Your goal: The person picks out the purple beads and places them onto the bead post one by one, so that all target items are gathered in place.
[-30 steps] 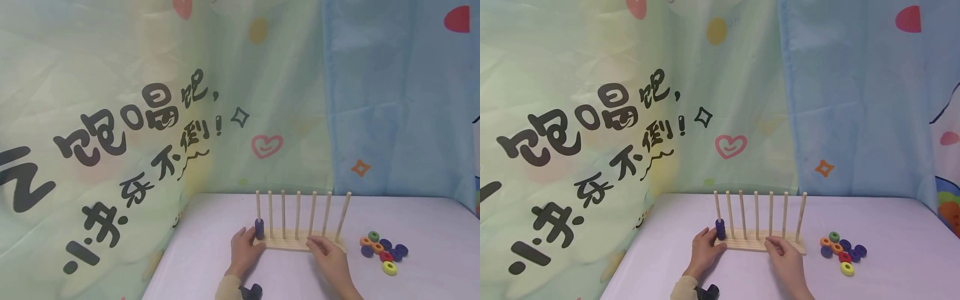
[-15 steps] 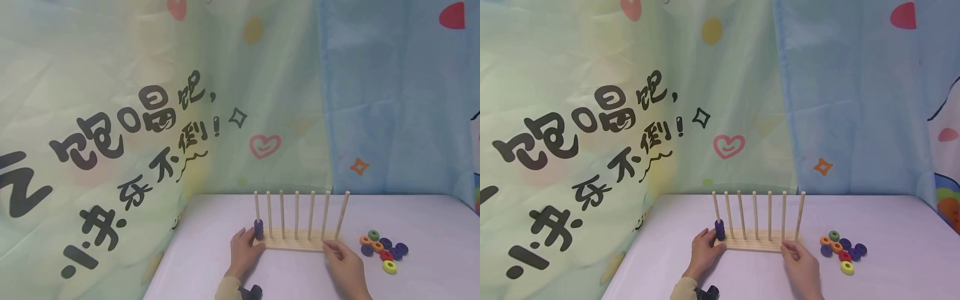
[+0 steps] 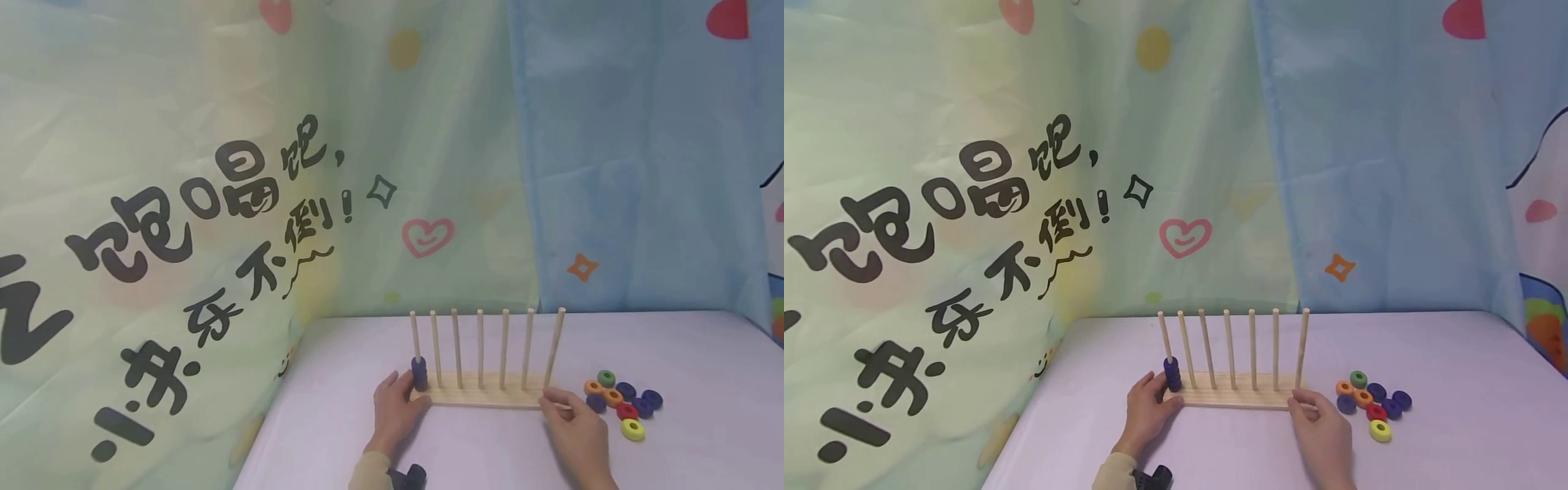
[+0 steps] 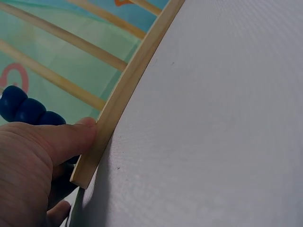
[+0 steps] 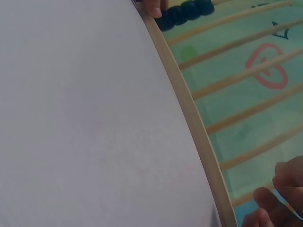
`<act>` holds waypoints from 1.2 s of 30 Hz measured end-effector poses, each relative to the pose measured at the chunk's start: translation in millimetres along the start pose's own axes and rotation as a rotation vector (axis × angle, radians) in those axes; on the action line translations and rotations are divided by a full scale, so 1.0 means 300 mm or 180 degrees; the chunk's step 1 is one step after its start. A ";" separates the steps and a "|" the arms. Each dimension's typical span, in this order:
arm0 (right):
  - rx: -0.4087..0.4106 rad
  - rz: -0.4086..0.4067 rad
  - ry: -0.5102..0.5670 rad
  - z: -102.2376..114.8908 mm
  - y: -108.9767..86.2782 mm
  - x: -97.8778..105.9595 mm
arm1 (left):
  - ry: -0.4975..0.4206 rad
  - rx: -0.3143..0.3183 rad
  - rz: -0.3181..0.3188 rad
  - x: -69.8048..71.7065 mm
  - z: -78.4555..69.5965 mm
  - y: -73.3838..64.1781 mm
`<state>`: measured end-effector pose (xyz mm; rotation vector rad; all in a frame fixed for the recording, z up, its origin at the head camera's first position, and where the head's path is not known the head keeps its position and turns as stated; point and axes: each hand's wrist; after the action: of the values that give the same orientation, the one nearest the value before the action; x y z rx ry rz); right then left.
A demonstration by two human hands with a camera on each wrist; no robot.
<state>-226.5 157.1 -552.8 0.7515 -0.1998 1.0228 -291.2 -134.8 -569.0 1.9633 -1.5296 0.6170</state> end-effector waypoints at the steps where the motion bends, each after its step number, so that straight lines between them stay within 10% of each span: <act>1: -0.0010 -0.0021 -0.0036 -0.007 0.004 0.005 | -0.0001 -0.0011 -0.0012 0.001 -0.002 0.001; 18: -0.0048 -0.0420 -0.0302 -0.109 0.040 0.094 | 0.0013 0.0016 -0.0028 -0.004 0.004 -0.002; 36: -0.0576 -0.0021 -0.0468 -0.139 0.059 0.114 | -0.0055 0.0075 0.0038 0.004 -0.007 0.002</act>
<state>-230.9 213.2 -558.7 0.6620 -0.4113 0.9300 -291.4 -134.2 -566.5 1.9832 -1.5521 0.6272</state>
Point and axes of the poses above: each hand's wrist, its own y-axis towards the middle knuckle, its own x-axis out of the back of the hand, z = x × y, and after that the axes turned 15 degrees about x, right-handed
